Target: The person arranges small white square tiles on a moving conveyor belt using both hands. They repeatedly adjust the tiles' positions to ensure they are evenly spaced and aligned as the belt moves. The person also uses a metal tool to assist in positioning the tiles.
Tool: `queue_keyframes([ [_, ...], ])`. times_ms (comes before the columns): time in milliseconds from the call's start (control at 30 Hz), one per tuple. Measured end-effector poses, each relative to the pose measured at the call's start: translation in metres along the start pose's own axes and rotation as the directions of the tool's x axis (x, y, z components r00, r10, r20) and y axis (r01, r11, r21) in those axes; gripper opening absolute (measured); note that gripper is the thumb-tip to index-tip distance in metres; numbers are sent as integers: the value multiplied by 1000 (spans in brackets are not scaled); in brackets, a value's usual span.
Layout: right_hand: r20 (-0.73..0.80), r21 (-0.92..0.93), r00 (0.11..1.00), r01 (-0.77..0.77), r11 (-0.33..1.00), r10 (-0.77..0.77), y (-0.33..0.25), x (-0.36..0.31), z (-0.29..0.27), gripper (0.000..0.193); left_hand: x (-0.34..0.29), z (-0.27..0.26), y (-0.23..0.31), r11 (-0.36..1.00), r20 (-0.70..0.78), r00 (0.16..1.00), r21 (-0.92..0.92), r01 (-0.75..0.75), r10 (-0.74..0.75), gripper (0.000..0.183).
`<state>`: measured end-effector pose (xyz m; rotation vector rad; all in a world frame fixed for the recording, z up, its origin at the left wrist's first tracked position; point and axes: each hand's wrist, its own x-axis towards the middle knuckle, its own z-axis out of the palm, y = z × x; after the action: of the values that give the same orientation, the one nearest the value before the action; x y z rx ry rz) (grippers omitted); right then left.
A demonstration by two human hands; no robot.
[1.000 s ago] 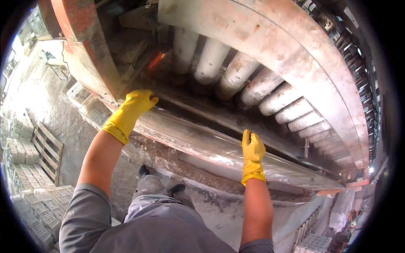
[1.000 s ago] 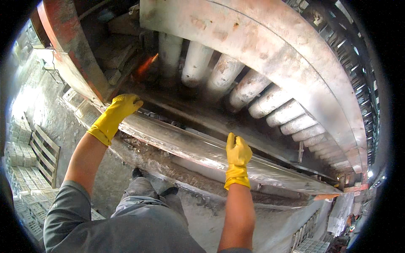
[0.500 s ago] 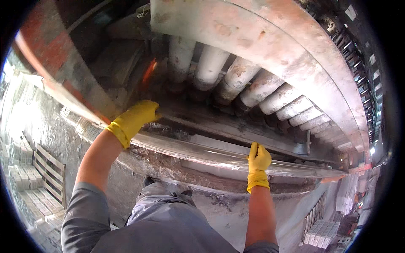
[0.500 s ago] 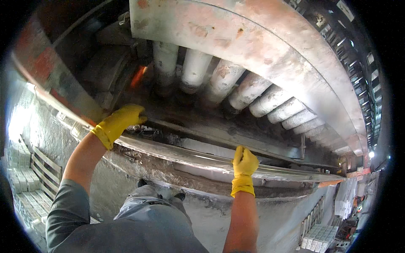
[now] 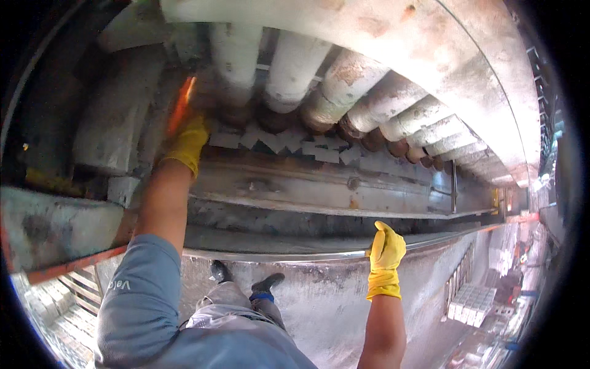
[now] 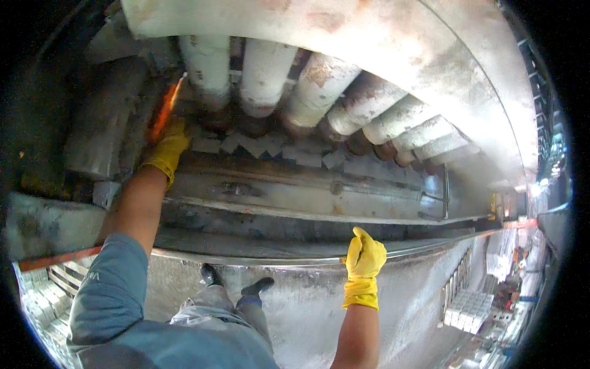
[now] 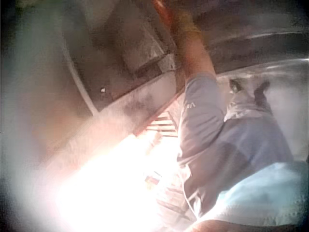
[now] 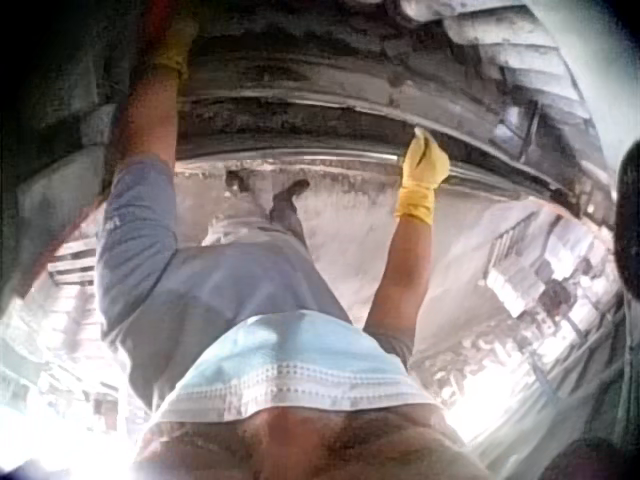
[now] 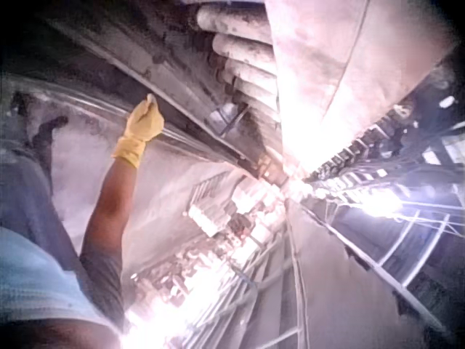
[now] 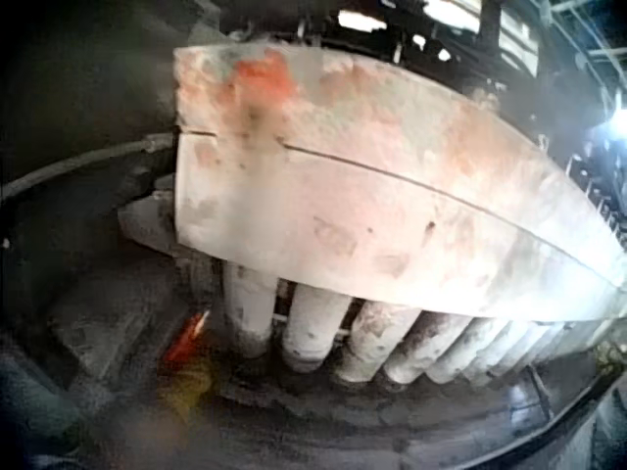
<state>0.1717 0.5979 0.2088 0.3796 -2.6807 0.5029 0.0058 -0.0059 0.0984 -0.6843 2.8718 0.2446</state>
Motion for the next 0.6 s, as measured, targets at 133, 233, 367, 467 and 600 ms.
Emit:
queue_keyframes([
  [133, 32, -30, 999, 19, 999, -18, 3, -3, -2, 23, 29, 11, 5, 1000, -47, 999, 17, -6, 7, 60],
  [233, 39, -11, 999, 5, 1000, -4, 3, -5, -3, 23, 32, 27, 0, 999, -79, 997, 29, -14, 16, 60],
  [367, 101, -51, 991, -79, 996, 83, -1, -9, -7, 30, 31, 42, -5, 999, -146, 989, 29, -24, 28, 59],
  [467, 90, -61, 994, -57, 997, 63, 0, -14, -8, 31, 8, 64, -14, 999, -208, 977, 34, -37, 44, 59],
  [600, 41, -43, 999, 3, 999, -1, 9, -32, -12, 24, -40, 102, -26, 997, -245, 968, 70, -39, 55, 59],
])
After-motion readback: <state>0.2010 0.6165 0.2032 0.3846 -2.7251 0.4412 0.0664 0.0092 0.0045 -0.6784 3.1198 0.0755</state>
